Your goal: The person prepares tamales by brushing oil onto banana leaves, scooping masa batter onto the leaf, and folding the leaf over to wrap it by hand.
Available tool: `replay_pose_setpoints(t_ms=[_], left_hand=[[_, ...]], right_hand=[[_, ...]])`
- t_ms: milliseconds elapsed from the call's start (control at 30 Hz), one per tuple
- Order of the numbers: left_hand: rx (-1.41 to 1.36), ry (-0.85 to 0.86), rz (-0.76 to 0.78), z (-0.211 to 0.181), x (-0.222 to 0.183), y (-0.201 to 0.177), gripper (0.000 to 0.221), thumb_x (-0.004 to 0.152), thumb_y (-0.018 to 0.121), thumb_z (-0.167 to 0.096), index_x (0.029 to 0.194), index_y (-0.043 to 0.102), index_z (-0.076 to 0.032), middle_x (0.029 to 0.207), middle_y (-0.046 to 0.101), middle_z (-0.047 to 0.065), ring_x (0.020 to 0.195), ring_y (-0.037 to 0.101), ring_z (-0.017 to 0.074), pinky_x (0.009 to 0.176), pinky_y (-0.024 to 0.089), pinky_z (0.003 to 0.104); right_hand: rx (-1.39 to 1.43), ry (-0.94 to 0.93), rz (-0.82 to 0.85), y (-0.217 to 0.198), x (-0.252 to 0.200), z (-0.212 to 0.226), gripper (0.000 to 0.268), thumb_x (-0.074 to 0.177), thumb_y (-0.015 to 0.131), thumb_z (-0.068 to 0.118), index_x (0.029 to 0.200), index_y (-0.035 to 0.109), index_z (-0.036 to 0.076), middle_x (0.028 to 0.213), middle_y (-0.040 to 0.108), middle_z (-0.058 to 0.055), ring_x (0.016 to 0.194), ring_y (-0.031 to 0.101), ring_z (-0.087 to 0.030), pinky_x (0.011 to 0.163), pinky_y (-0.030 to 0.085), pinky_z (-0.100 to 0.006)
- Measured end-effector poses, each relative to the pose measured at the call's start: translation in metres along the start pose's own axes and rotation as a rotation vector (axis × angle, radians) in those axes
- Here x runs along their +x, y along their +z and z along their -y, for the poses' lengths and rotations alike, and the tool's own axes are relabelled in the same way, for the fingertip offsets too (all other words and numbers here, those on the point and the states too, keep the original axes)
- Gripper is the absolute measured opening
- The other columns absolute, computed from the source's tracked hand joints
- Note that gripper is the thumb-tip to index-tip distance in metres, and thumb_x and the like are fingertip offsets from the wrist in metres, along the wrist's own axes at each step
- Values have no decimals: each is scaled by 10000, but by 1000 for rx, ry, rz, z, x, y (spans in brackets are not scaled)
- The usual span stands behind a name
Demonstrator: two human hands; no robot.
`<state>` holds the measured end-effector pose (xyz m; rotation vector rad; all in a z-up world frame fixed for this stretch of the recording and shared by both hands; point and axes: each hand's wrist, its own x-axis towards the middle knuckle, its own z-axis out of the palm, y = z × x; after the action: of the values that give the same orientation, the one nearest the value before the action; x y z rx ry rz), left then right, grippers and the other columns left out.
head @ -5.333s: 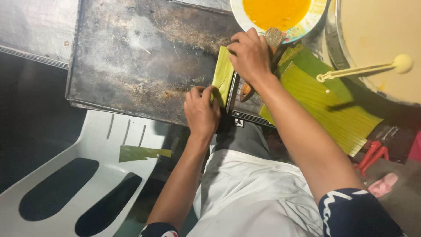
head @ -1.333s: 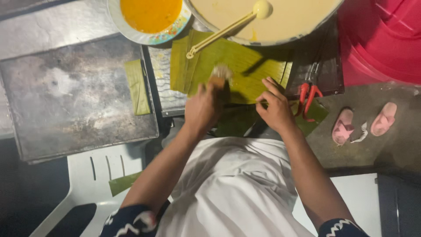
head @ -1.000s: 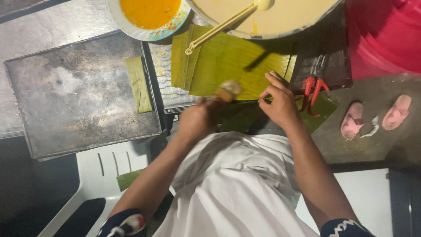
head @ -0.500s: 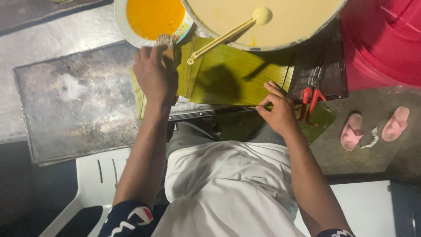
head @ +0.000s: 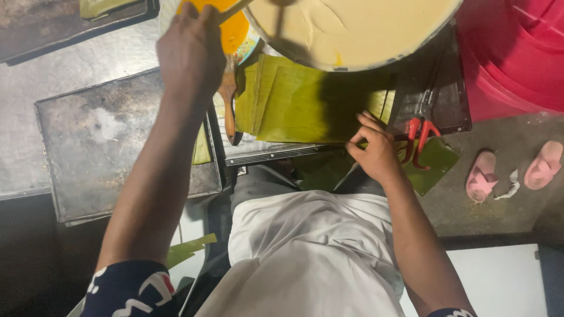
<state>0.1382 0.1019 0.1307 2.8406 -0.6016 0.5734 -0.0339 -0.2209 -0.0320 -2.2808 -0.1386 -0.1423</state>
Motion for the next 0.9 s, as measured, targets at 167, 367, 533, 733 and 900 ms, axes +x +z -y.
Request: replay_pose_setpoints(t_ms=[167, 367, 533, 733, 900], left_hand=[[14, -29, 119, -9, -21, -16, 95, 1005, 689, -186, 920, 710, -148, 854, 658, 87, 735, 672, 300, 621, 513, 445], [-304, 30, 112, -40, -100, -14, 60, 967, 734, -192, 1022, 730, -171, 919, 671, 48, 811, 683, 277, 640, 527, 418], [-282, -73, 145, -70, -149, 29, 121, 934, 740, -191, 1042, 707, -146, 935, 657, 61, 826, 689, 273, 584, 522, 397], [-321, -146, -215, -76, -139, 30, 170, 953, 799, -121, 1096, 709, -134, 952, 644, 56, 819, 662, 246, 622, 517, 368], [-259, 3, -233, -75, -56, 20, 281, 981, 755, -175, 1237, 648, -131, 1197, 617, 101, 1106, 592, 313, 916, 486, 464]], right_hand=[[27, 47, 24, 0, 5, 1, 162, 780, 805, 71, 784, 652, 16, 1446, 601, -221, 1412, 520, -385, 1141, 436, -425], [27, 63, 41, -1, 5, -4, 164, 757, 815, 58, 838, 678, 19, 1456, 594, -238, 1421, 512, -372, 1151, 426, -425], [37, 20, 44, -1, 5, -2, 147, 761, 810, 31, 820, 675, 25, 1455, 604, -227, 1447, 504, -366, 1166, 421, -423], [-51, -7, 63, -3, 6, 3, 145, 790, 780, 41, 920, 716, 30, 1399, 647, -214, 1413, 544, -368, 1131, 459, -420], [-173, 223, 195, -5, 0, 10, 211, 843, 772, 123, 1053, 778, 114, 1272, 673, -203, 1190, 644, -369, 1016, 511, -420]])
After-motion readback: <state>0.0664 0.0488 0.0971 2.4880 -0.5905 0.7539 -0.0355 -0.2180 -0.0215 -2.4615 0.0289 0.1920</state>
